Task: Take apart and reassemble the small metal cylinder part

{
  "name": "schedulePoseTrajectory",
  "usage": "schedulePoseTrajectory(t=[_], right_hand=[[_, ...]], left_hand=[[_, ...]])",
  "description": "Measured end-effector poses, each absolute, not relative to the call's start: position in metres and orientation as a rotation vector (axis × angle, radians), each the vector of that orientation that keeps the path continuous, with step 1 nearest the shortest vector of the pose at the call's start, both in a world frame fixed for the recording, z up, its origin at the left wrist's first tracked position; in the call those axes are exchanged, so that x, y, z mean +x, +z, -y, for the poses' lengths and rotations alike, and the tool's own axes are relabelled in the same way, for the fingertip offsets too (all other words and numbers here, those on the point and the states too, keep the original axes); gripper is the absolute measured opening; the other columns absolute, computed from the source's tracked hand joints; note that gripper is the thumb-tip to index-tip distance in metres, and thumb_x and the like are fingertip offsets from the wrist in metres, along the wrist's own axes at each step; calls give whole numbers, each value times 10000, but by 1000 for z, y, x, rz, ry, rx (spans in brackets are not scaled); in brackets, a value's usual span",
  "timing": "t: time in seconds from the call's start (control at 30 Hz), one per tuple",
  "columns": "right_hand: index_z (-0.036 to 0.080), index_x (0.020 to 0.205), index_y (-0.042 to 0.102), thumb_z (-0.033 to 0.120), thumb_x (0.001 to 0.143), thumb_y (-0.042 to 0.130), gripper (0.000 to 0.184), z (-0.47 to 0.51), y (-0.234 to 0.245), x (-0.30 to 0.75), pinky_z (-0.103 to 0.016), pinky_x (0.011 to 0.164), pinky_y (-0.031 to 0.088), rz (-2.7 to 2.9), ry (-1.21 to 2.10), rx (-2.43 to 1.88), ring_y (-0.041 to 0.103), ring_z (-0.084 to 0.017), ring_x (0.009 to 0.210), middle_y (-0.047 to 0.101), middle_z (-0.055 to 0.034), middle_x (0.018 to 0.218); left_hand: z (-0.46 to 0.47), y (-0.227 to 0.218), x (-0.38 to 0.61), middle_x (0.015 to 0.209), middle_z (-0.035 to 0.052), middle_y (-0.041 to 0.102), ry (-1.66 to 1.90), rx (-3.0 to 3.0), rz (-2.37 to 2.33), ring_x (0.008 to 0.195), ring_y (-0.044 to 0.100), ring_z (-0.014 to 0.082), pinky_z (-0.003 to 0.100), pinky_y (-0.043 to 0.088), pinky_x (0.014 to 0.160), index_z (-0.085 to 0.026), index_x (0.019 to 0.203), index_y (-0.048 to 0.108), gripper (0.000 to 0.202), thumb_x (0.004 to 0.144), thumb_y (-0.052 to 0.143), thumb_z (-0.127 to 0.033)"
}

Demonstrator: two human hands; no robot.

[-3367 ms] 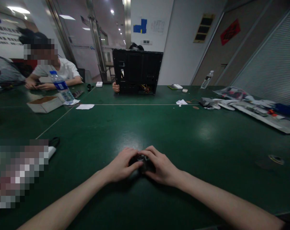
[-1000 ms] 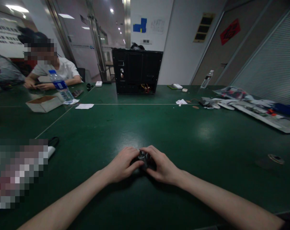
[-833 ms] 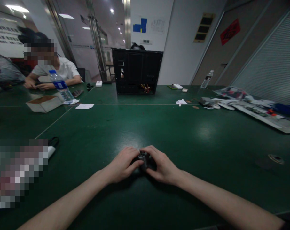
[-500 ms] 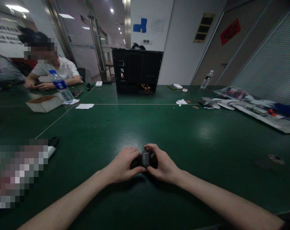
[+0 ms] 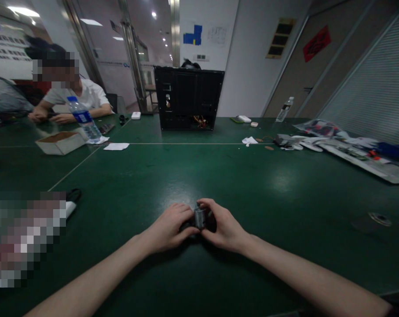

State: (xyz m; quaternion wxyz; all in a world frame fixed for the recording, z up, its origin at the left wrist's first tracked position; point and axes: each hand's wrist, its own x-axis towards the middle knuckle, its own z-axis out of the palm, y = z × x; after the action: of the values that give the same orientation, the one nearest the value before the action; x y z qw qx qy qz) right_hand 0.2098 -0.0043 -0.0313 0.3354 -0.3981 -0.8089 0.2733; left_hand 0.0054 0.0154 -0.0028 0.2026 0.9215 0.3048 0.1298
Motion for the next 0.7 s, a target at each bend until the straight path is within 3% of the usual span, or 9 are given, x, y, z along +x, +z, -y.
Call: schedulePoseTrajectory(t=[0.43,0.7], right_hand=[[197,1256,379,146,718,614,590,5,-29,210,-267,719,473,2132,716,-1004,564,-146,817,566,-63,1066],[189,1260,376,178,743,615,570,5,-30,210,-269,709,471,2142,698,-992,563,-145,806,569,-72,1068]], left_hand=[[-16,-3,3,975,64,595,405,2423,-840,917,531,222,357,402,848,-180,983,531,146,851,569,-230],[-18,-7,4,958,55,602,423,2462,-807,914,534,205,332,395,826,-176,929,537,84,886,475,-139]])
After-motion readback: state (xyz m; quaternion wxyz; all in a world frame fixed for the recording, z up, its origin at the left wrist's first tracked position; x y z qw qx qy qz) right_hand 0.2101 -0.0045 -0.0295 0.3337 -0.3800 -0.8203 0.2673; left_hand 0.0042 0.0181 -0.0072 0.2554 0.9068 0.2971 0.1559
